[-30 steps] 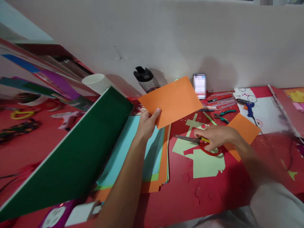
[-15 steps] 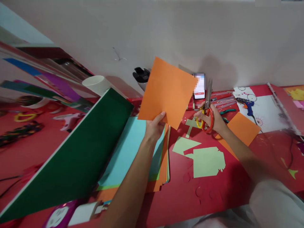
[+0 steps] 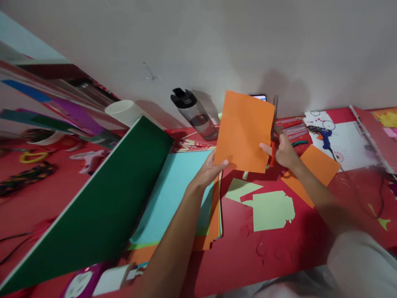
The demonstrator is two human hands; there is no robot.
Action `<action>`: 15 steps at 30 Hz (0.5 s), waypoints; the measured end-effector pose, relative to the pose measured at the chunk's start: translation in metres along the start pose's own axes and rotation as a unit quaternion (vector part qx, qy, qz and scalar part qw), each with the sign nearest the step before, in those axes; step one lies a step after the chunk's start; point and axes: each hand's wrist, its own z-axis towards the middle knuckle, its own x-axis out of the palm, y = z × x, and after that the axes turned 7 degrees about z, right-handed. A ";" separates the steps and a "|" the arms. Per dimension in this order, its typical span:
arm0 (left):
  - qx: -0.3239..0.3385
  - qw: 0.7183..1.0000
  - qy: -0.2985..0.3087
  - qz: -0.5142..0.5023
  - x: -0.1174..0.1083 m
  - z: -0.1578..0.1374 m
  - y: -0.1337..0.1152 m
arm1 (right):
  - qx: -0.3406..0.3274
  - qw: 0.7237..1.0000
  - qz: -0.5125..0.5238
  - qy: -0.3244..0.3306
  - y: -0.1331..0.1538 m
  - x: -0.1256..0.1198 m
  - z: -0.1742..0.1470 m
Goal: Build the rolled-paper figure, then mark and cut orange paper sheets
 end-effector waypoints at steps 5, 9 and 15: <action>0.014 0.994 0.050 -0.097 -0.028 0.006 0.003 | 0.020 0.988 -0.024 0.148 0.009 -0.032 0.001; 0.003 0.996 0.026 -0.079 -0.029 0.006 0.001 | 0.075 0.959 -0.025 0.271 0.014 -0.046 -0.001; -0.008 0.997 0.041 0.065 -0.016 0.005 -0.012 | 0.110 0.955 -0.021 0.275 0.010 -0.048 0.002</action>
